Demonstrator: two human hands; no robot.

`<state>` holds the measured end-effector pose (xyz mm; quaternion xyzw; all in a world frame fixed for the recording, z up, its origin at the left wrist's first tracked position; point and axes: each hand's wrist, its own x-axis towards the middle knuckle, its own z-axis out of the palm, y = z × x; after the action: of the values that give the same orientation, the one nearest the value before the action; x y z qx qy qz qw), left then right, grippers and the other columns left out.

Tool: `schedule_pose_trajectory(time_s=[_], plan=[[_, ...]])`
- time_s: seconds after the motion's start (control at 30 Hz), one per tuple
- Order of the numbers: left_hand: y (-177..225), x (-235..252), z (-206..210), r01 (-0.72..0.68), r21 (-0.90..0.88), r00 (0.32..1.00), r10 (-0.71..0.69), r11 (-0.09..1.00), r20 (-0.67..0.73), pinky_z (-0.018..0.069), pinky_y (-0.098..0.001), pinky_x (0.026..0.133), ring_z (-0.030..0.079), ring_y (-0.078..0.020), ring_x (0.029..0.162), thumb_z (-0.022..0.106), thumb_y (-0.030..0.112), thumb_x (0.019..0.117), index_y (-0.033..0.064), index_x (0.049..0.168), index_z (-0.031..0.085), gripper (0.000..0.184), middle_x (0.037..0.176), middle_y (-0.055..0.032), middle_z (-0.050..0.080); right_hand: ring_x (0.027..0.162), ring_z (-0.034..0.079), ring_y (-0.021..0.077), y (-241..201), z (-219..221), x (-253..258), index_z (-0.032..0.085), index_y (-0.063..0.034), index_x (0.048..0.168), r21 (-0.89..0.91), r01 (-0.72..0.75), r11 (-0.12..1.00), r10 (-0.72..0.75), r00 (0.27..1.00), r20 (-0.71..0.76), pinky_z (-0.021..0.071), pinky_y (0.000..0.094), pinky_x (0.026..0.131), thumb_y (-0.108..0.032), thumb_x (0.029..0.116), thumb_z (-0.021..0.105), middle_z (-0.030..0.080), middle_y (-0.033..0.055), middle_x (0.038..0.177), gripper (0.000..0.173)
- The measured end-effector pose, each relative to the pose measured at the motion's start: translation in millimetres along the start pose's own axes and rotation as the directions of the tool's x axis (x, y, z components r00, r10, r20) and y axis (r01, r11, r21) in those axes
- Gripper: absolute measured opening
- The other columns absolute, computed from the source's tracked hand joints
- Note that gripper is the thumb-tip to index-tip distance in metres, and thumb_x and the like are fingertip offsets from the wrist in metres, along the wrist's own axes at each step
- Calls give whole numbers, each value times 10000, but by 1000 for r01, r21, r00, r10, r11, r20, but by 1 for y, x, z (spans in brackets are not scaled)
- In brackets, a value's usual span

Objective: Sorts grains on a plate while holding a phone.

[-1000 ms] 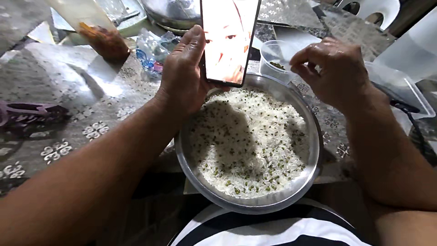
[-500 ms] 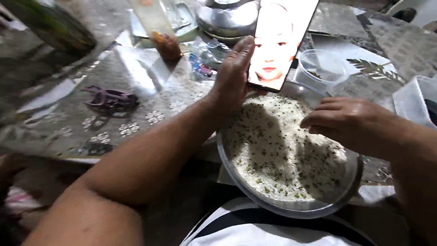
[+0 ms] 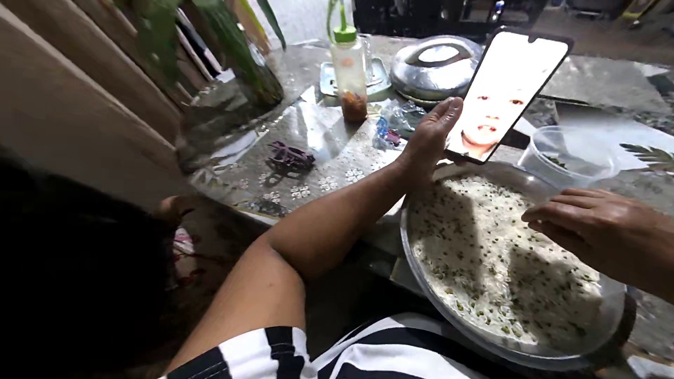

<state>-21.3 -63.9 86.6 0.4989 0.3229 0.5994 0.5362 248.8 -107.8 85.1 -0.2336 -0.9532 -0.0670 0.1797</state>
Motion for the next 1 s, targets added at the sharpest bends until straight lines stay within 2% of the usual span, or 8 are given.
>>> schedule_pose_trajectory(time_s=[0.07,0.13,0.23,0.37,0.6,0.7,0.8,1.0], plan=[[2,8,-9,-62,18,997,62,998,-44,588,-314,549,690,-159,710,314,257,1132,70,1263,526,311,970,-80,670,759,698,294,2,3,1,752,-86,947,-1,-7,1000,7,1000,-5,559,463,660,-242,996,495,709,82,801,306],[7,13,-18,-98,67,986,106,993,-128,599,-339,571,697,-177,747,322,272,1132,58,1313,521,344,1042,-105,663,757,698,313,3,5,1,754,-72,955,11,-10,1000,10,1000,-8,559,484,662,-231,993,520,713,99,811,286],[17,22,-37,-183,77,963,195,980,-188,608,-428,773,682,-203,952,294,276,1134,45,1398,478,397,1173,-125,638,775,704,333,6,8,2,749,-67,967,19,-7,1000,7,1000,9,562,513,695,-208,982,557,712,115,821,240],[33,33,-67,-141,7,956,138,990,-258,614,-445,645,714,-290,900,258,370,1135,144,1437,447,422,1158,-157,671,771,702,334,8,9,4,746,-62,968,26,-10,1000,9,999,40,558,522,701,-153,972,601,709,121,817,171],[30,17,-129,-36,145,934,85,989,-347,610,-440,638,716,-297,899,249,382,1132,169,1427,453,417,1178,-149,676,795,711,331,12,11,3,748,-69,980,25,-7,1000,5,999,47,565,534,726,-133,967,642,717,109,823,125],[23,18,-148,9,132,887,53,991,-459,593,-493,759,681,-315,1027,279,404,1130,186,1516,380,454,1287,-169,626,813,714,334,11,11,3,750,-74,985,29,-25,999,23,997,74,565,536,732,-120,963,660,724,113,842,104],[16,24,-166,-17,141,880,82,990,-469,565,-532,928,625,-303,1205,311,345,1134,162,1536,364,444,1413,-157,559,833,716,338,13,11,3,752,-73,991,39,-37,999,33,995,95,564,545,756,-110,959,672,730,113,860,94],[11,23,-179,-56,216,858,158,975,-488,503,-476,1050,563,-244,1294,317,279,1138,73,1517,396,439,1463,-157,514,839,719,358,16,12,1,754,-52,1008,47,-34,998,29,995,100,568,561,775,-104,962,661,736,131,878,116]])
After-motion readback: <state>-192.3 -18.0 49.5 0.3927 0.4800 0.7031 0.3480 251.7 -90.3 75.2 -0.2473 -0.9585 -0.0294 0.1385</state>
